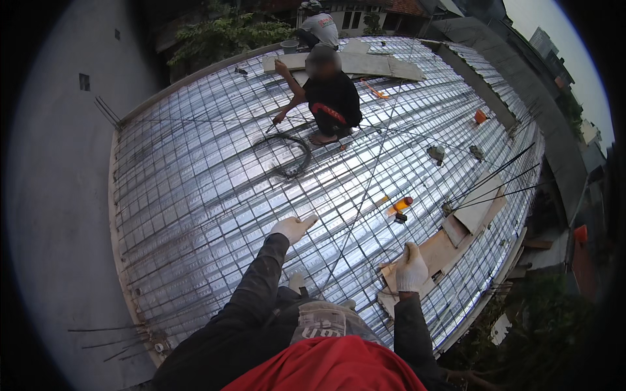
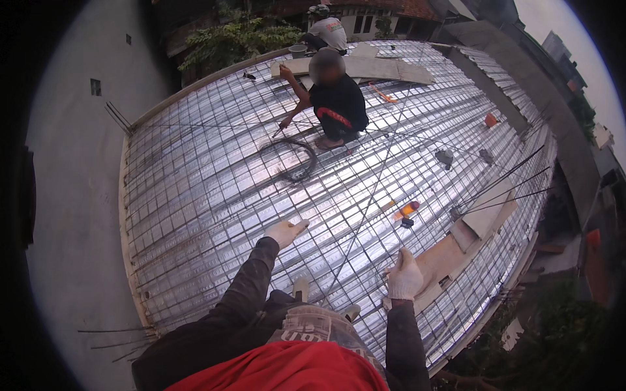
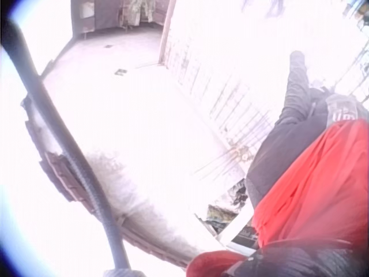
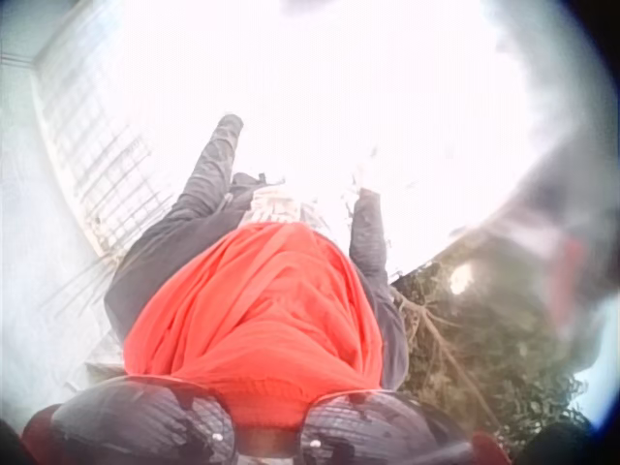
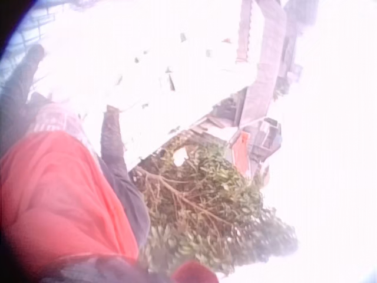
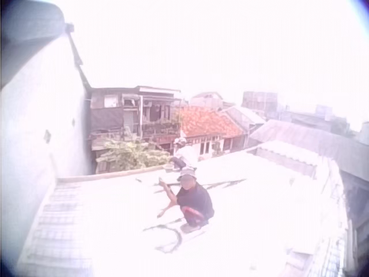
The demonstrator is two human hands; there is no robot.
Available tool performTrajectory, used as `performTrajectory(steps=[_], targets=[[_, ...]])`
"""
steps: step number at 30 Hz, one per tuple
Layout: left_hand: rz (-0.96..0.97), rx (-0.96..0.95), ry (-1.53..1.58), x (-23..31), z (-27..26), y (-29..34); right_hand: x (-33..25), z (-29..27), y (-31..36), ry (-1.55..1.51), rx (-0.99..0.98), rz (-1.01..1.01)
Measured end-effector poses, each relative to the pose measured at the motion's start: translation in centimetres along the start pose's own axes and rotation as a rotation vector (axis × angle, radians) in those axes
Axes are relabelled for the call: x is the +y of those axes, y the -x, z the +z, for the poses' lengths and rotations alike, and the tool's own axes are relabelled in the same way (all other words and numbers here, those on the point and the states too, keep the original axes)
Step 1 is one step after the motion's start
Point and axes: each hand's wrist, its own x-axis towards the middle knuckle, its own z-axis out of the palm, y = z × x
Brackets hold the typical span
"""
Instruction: The person uses pliers to twist and cut thin wire, securing intersections of a metal roofing grid on a construction site. They move across the grid, positioning the wire by hand before tightening and trimming it with the tool at various connection points.
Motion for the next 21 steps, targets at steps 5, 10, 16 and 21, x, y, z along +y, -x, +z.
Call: performTrajectory(steps=[5, 10, 16, 21], targets=[[0.768, 0.298, -0.08, 6.4, 2.5, 5.1, -0.9, 0.5, 2.9, 0.115, -0.465, -0.188], [0.411, -0.417, 0.235, 8.9, 7.1, 5.5, -2.7, -1.6, 1.5, -0.311, -0.337, -0.193], [0.519, -0.467, 0.327, 11.4, 9.2, 5.4, 1.9, 1.2, 1.9, -0.109, -0.263, 0.001], [0.53, -0.356, -0.185, 8.7, 9.3, 3.9, 0.4, -0.2, 2.3, -0.037, -0.209, -0.066]])
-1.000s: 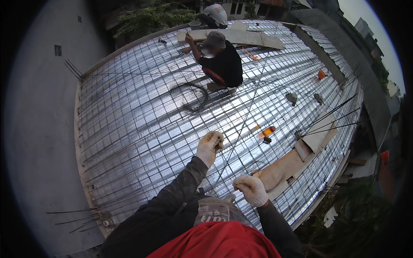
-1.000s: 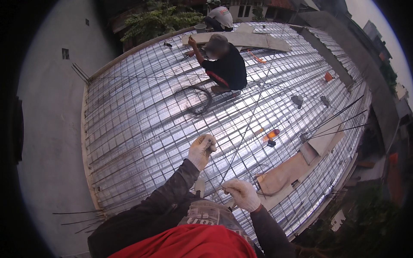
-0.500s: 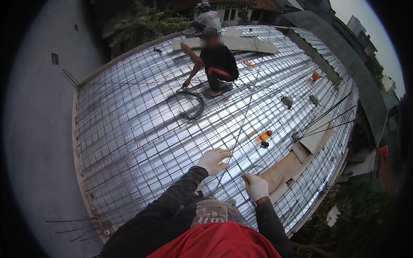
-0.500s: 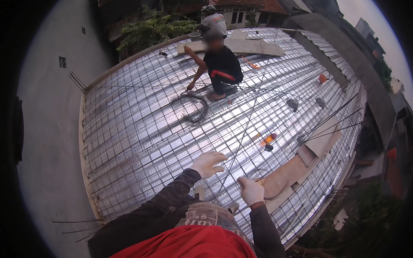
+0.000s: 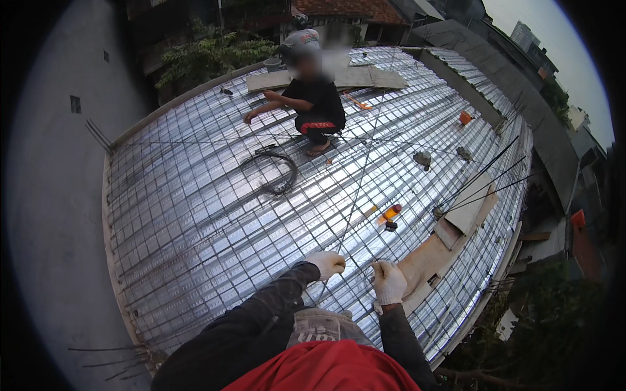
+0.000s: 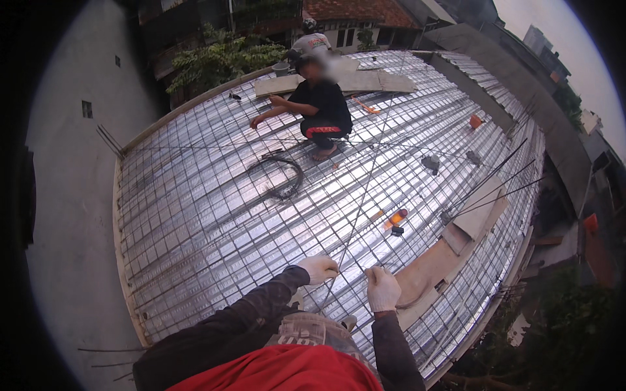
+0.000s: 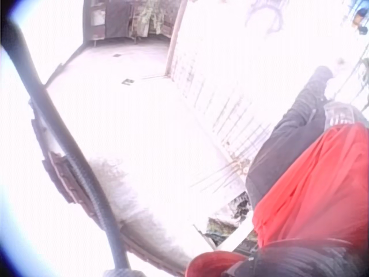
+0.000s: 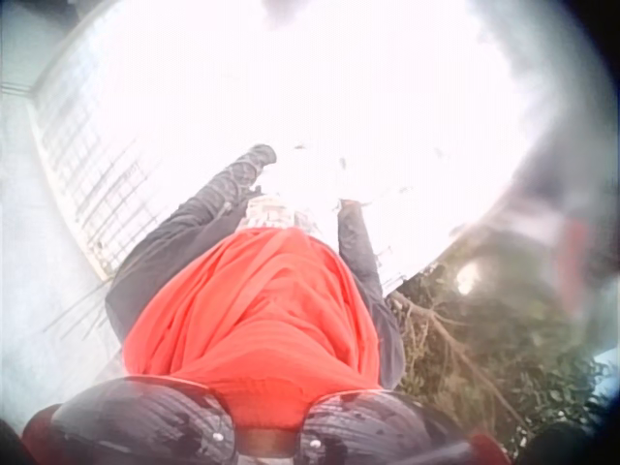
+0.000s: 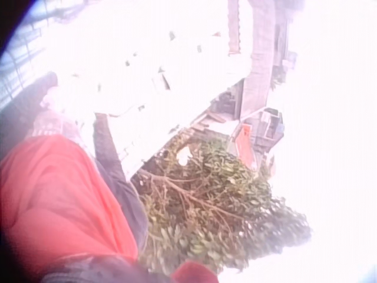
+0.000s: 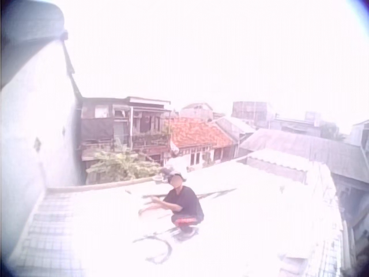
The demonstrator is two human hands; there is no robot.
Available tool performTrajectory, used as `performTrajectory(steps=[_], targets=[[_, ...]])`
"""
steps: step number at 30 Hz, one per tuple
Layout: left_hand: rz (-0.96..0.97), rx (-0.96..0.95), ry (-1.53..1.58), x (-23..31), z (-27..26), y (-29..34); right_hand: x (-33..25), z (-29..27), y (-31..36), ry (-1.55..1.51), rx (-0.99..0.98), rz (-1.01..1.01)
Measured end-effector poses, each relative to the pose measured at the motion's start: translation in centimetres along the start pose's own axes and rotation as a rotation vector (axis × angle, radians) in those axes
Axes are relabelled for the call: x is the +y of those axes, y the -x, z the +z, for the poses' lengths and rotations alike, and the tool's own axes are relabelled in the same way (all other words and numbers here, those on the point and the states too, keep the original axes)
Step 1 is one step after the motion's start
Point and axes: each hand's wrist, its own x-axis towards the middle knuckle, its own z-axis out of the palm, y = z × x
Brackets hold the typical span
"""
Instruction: The person uses pliers to twist and cut thin wire, securing intersections of a metal roofing grid on a construction site. They move across the grid, positioning the wire by hand before tightening and trimming it with the tool at various connection points.
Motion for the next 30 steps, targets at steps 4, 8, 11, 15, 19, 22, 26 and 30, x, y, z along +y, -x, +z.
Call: performTrajectory(steps=[4, 8, 11, 15, 19, 22, 26, 30], targets=[[-0.01, 0.167, -0.127, 0.4, -0.5, 0.0, 2.1, -1.4, -0.7, 0.227, -0.114, -0.003], [-0.173, 0.125, -0.085, 0.9, -7.0, 0.8, 11.5, -2.2, -1.4, 0.362, -0.234, 0.14], [-0.23, 0.144, 0.008, -1.1, -8.5, 2.1, 6.1, -1.5, -2.9, 0.182, -0.475, -0.092], [-0.13, 0.222, 0.166, -1.2, -6.9, 1.3, -1.7, -0.5, -4.8, 0.068, -0.288, -0.237], [-0.03, 0.163, 0.286, -1.1, -4.5, 0.7, -4.6, -1.8, -5.5, 0.076, -0.145, -0.309], [-0.116, 0.101, 0.451, -0.8, -4.8, -0.2, -4.5, -1.8, -5.9, 0.078, -0.018, -0.276], [0.109, 0.436, 0.006, -1.6, -4.5, -1.2, -5.2, -1.3, -6.7, 0.063, 0.026, -0.255], [-0.032, 0.212, 0.485, -1.0, -5.7, -1.6, -5.3, -1.2, -6.9, 0.048, 0.049, -0.193]])
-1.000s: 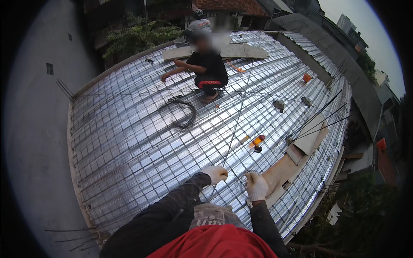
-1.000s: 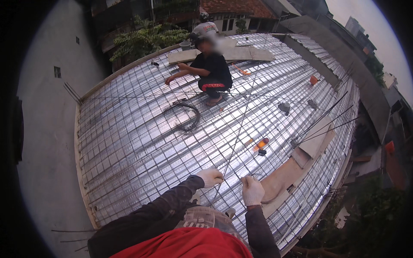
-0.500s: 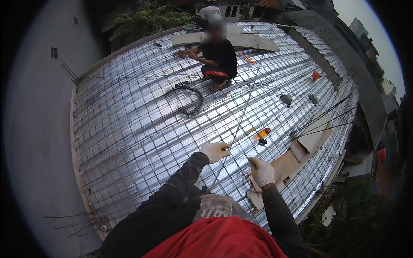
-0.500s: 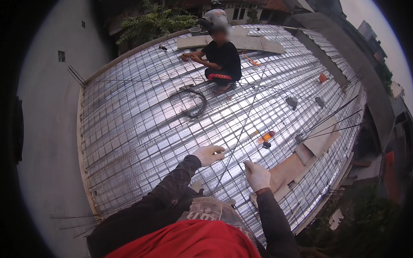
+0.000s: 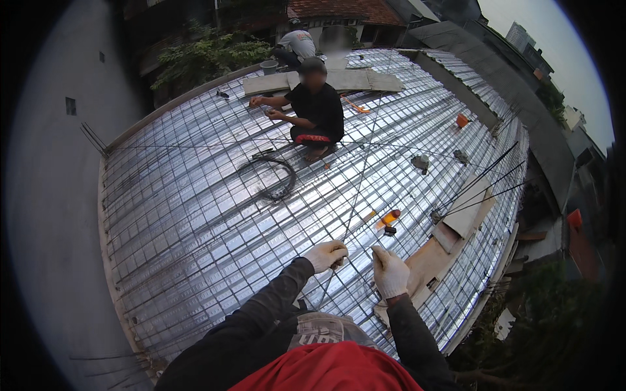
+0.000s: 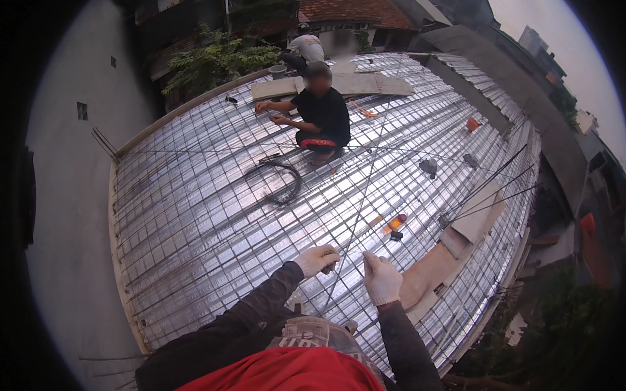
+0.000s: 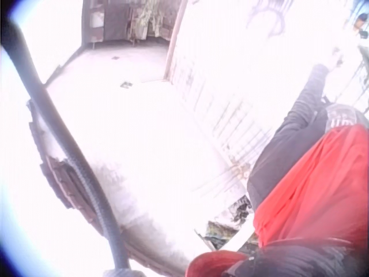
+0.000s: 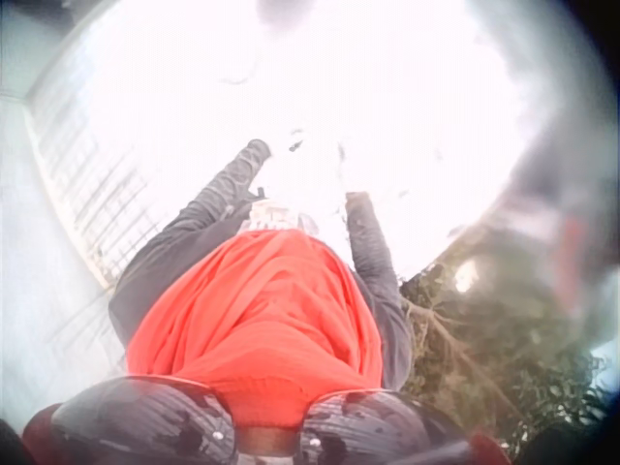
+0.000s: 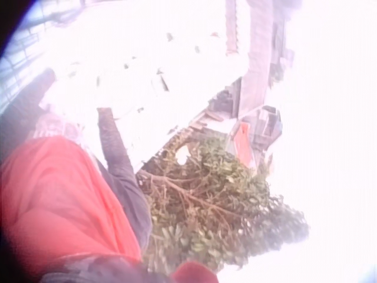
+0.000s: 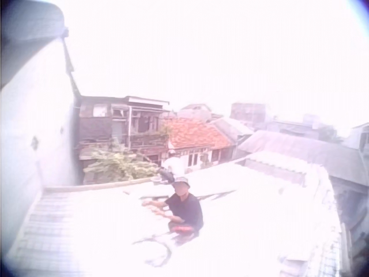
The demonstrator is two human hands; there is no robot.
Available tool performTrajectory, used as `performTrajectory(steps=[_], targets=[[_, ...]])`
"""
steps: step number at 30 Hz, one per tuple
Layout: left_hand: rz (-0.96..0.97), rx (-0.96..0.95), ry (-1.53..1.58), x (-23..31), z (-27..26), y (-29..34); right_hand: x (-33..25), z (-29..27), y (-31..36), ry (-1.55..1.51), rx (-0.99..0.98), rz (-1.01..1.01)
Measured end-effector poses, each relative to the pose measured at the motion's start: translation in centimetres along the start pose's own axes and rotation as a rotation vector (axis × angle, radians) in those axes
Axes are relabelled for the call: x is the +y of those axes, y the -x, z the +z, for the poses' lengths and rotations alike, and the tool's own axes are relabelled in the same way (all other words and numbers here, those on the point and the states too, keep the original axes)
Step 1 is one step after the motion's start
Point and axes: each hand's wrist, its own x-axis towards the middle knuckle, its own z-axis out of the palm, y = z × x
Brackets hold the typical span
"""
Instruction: The person uses pliers to twist and cut thin wire, securing intersections of a metal roofing grid on a construction site. They move across the grid, positioning the wire by hand before tightening and trimming it with the tool at various connection points.
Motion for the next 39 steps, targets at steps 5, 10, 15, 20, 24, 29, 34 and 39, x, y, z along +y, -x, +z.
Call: performTrajectory(steps=[5, 10, 15, 20, 24, 29, 34, 39], targets=[[0.234, 0.03, -0.188, 3.5, 1.0, 0.8, 4.2, 0.5, 1.4, -0.03, -0.484, -0.006], [0.313, 0.092, -0.269, 1.1, 0.4, 2.2, 0.8, -3.9, 1.1, -0.823, -0.588, 0.211], [0.444, -0.021, -0.584, 4.9, 1.6, 2.7, 4.8, 0.4, 3.9, -0.048, -0.569, 0.038], [0.26, -0.072, -0.552, -1.6, 0.1, 2.5, 2.6, 0.1, 4.7, -0.805, -0.43, 0.346], [0.491, -0.097, -0.667, 0.8, 0.9, 1.9, 6.2, 4.2, 6.0, -0.158, -0.676, 0.226], [0.169, -0.123, -0.465, -9.3, -1.7, 3.9, 4.1, 5.9, 7.2, -0.454, -0.923, 0.099], [0.025, -0.306, -0.743, -6.7, -0.7, 2.4, 6.9, 9.8, 8.5, -0.021, -0.774, 0.153], [-0.364, 0.149, -0.67, -15.5, -7.5, 1.6, -1.1, 7.2, 2.7, -0.067, 0.039, 0.1]])
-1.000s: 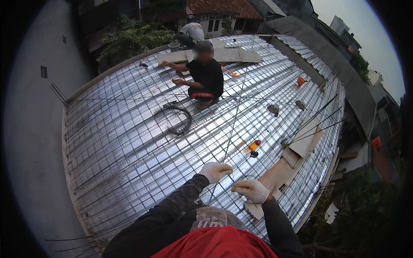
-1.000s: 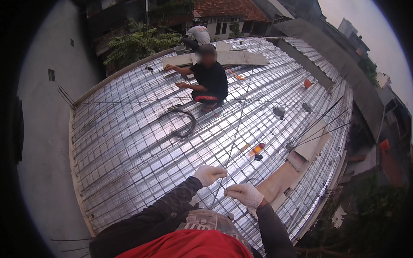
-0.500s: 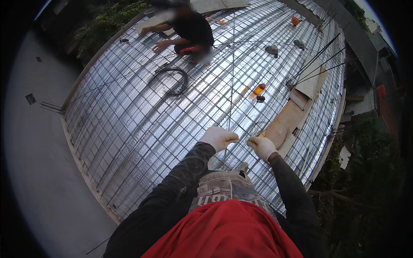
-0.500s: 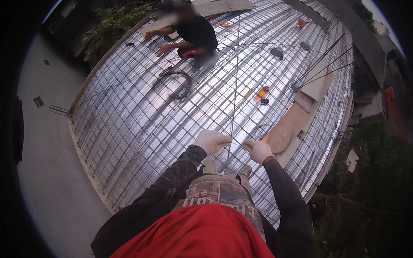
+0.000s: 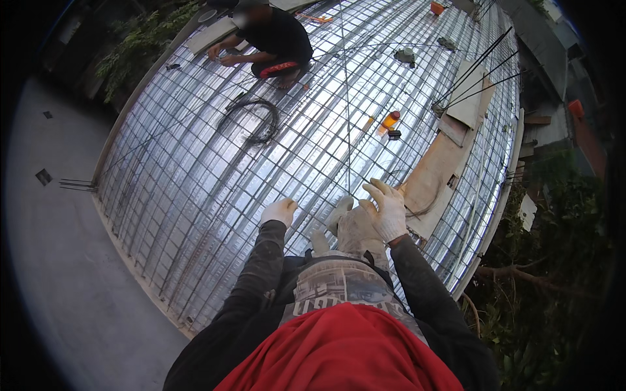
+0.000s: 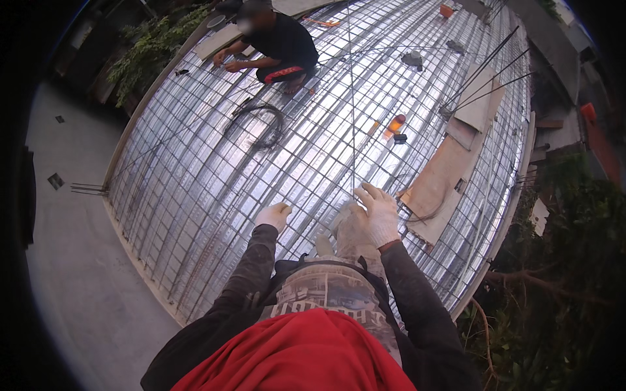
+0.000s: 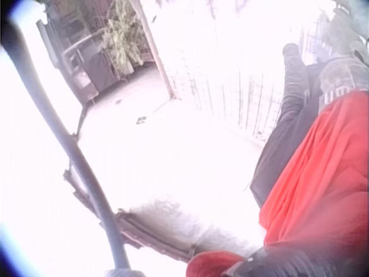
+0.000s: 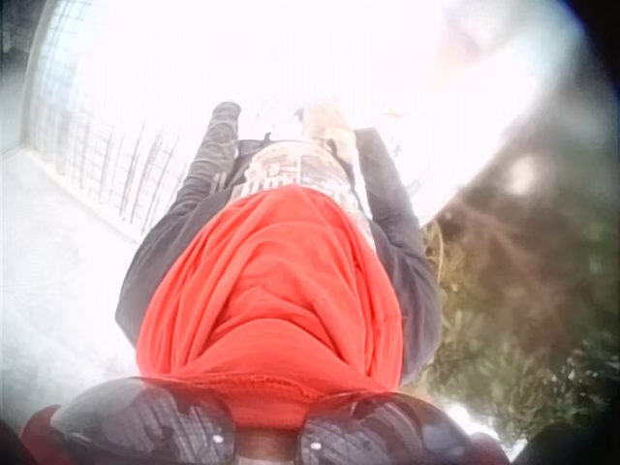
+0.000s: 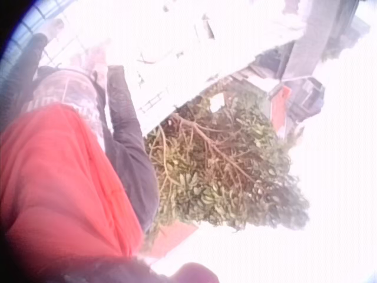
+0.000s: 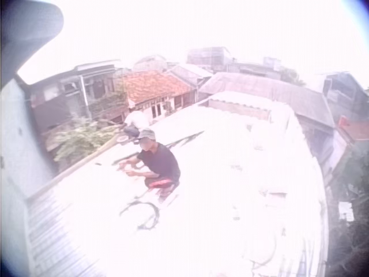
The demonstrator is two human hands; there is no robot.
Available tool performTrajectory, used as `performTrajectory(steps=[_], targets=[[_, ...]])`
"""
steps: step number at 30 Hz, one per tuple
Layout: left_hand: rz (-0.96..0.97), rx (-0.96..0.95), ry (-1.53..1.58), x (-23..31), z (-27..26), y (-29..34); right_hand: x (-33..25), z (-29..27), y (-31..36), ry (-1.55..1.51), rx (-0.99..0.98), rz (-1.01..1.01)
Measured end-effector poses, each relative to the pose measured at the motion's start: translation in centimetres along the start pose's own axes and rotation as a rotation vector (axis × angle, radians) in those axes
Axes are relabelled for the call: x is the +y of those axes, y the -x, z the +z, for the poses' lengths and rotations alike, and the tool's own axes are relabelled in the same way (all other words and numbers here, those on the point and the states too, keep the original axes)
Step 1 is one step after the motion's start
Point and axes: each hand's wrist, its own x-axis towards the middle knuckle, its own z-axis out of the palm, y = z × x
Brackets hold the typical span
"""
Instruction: The person uses pliers to twist and cut thin wire, securing intersections of a metal roofing grid on a construction site. They move across the grid, positioning the wire by hand before tightening and trimming it with the tool at various connection points.
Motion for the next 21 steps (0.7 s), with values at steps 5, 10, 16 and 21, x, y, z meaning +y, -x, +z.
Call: performTrajectory(steps=[5, 10, 16, 21], targets=[[-0.345, -0.198, 0.387, -8.2, 2.7, -4.6, 6.7, 2.0, 0.5, -0.156, -0.468, 0.324], [-0.431, -0.142, 0.735, -7.6, 1.5, -9.9, 6.7, 7.1, -6.3, -0.221, -0.813, 0.268], [-0.459, 0.043, 0.891, -3.7, -5.2, -21.5, -6.4, 7.0, -28.8, -1.039, -0.967, -0.495], [-0.474, 0.006, 1.035, 3.6, -10.1, -29.3, -11.2, 5.1, -39.5, -1.255, -1.308, -0.914]])
